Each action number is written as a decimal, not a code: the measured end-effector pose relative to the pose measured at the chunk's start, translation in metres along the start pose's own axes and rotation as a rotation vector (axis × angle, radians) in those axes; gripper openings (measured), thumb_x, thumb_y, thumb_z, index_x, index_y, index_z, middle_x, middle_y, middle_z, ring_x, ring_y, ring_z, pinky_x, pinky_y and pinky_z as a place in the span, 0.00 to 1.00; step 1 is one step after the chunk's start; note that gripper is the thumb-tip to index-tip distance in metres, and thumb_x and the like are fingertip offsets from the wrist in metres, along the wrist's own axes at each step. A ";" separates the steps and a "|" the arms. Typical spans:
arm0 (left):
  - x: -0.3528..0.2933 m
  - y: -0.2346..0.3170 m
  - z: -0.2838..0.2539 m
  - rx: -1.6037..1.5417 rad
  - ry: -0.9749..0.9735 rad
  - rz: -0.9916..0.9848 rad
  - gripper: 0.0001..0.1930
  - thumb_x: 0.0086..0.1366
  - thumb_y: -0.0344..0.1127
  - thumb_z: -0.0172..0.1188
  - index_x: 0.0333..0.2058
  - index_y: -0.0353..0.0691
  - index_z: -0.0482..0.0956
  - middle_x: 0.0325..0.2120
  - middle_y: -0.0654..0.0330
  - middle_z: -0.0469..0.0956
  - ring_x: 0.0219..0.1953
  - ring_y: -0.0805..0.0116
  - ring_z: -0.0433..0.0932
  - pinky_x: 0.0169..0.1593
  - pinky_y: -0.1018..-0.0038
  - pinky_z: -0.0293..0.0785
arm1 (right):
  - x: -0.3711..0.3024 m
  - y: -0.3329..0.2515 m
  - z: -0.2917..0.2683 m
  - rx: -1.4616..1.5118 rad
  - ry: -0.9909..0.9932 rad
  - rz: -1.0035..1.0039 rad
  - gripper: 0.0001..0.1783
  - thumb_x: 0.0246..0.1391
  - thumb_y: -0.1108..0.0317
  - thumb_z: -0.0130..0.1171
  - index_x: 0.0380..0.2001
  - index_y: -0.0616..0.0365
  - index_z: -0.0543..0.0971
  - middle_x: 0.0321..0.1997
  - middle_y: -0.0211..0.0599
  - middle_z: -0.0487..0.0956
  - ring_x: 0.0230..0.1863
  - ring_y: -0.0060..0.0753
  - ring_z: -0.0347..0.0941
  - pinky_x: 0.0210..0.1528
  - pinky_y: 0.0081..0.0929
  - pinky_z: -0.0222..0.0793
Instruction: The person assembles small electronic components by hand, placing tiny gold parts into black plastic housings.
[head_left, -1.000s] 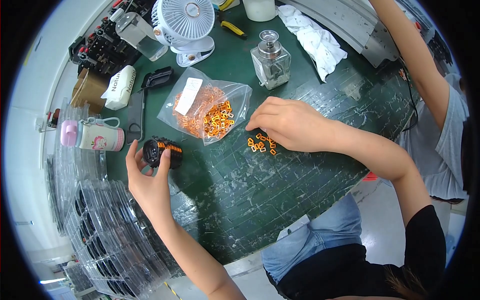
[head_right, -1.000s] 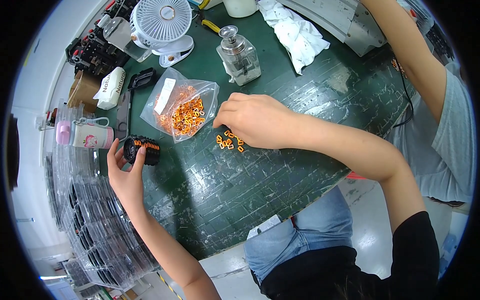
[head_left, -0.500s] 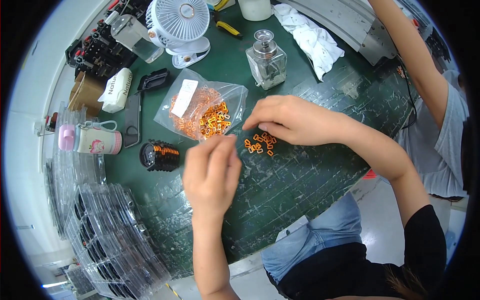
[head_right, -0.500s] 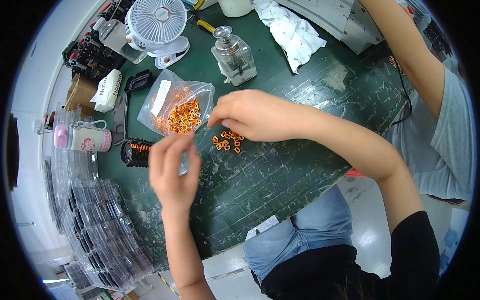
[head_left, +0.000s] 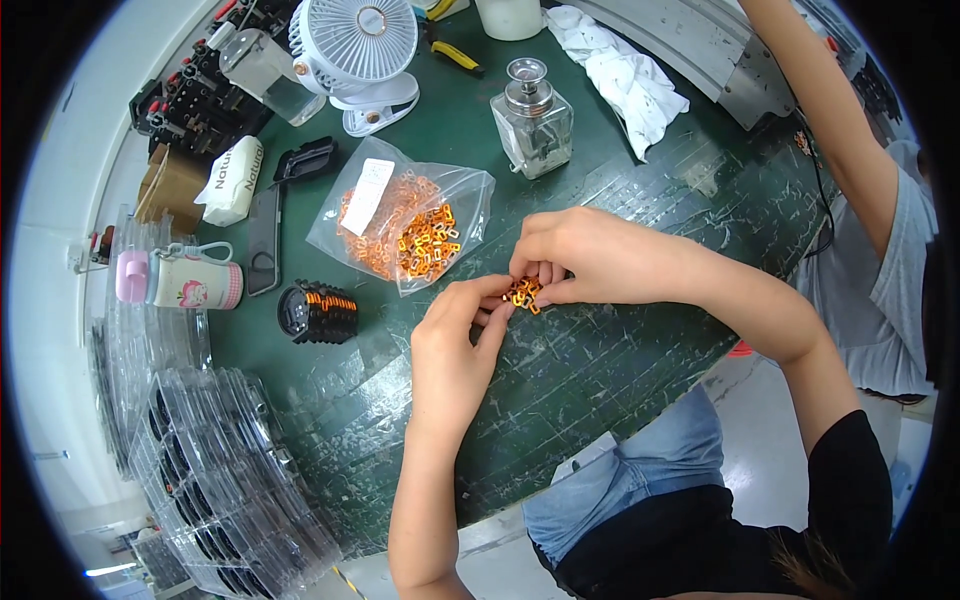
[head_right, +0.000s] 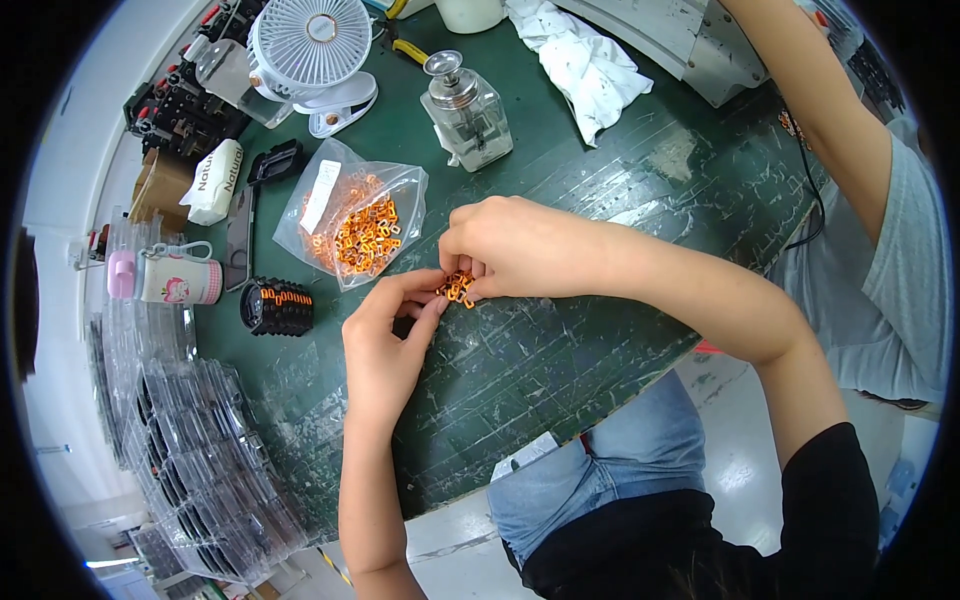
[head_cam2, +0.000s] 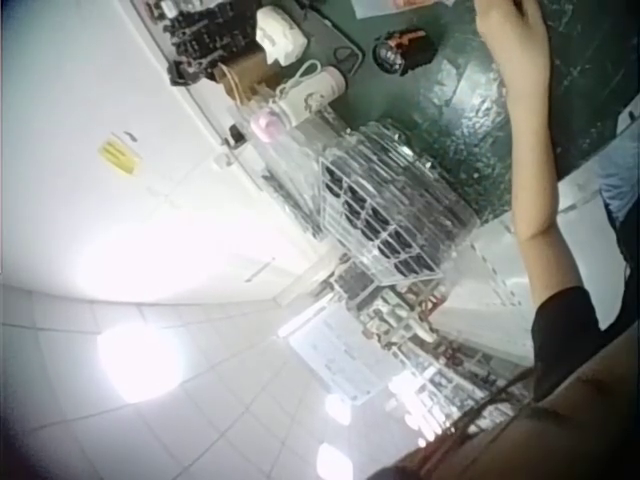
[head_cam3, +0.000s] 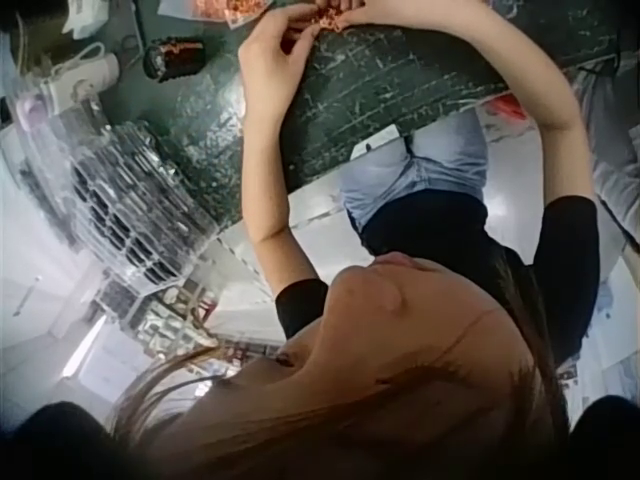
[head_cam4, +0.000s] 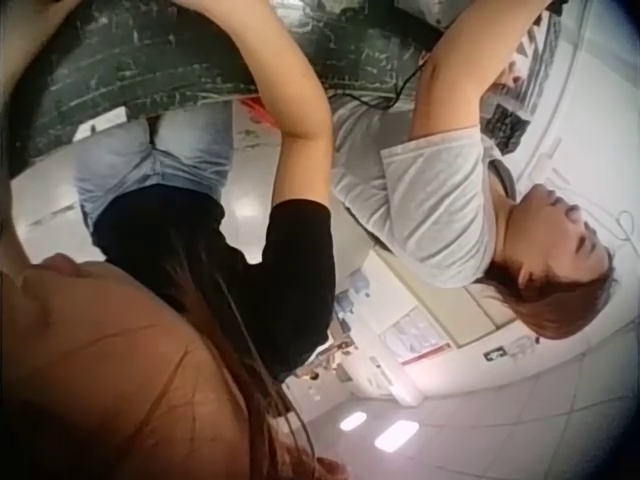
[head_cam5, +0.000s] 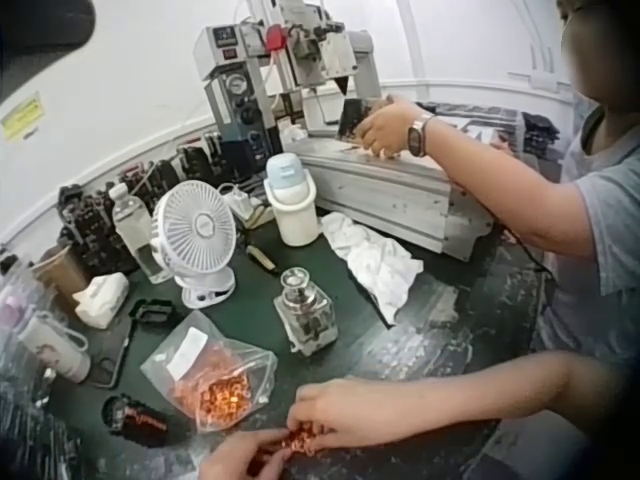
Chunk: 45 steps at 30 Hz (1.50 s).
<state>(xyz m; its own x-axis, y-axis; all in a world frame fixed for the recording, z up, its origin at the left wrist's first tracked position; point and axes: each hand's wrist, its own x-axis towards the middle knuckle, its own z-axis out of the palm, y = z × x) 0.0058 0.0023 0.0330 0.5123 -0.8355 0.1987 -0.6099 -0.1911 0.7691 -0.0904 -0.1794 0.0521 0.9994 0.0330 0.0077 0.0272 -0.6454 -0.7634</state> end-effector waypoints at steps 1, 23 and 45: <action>0.000 0.000 0.000 -0.052 -0.012 -0.040 0.12 0.55 0.20 0.61 0.40 0.34 0.78 0.32 0.57 0.79 0.33 0.69 0.78 0.37 0.76 0.75 | 0.000 0.000 0.000 0.000 0.001 0.001 0.13 0.40 0.74 0.68 0.32 0.66 0.78 0.33 0.42 0.76 0.34 0.38 0.78 0.40 0.30 0.75; -0.005 0.013 0.007 -0.172 0.019 -0.165 0.17 0.53 0.20 0.65 0.44 0.32 0.78 0.39 0.53 0.76 0.38 0.68 0.82 0.42 0.76 0.81 | -0.009 -0.009 0.012 -0.078 0.067 0.048 0.15 0.43 0.73 0.68 0.35 0.64 0.76 0.36 0.42 0.74 0.34 0.38 0.78 0.39 0.29 0.76; -0.005 0.017 -0.001 -0.179 -0.002 -0.304 0.17 0.52 0.18 0.65 0.43 0.31 0.79 0.38 0.56 0.75 0.38 0.73 0.79 0.42 0.79 0.80 | -0.012 -0.009 0.012 -0.151 0.120 0.030 0.16 0.44 0.71 0.67 0.37 0.64 0.78 0.37 0.42 0.74 0.34 0.41 0.77 0.38 0.33 0.74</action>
<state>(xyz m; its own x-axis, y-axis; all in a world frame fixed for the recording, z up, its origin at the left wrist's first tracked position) -0.0067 0.0042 0.0458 0.6525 -0.7556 -0.0569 -0.3139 -0.3379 0.8873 -0.1024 -0.1651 0.0513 0.9948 -0.0739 0.0702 -0.0094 -0.7523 -0.6587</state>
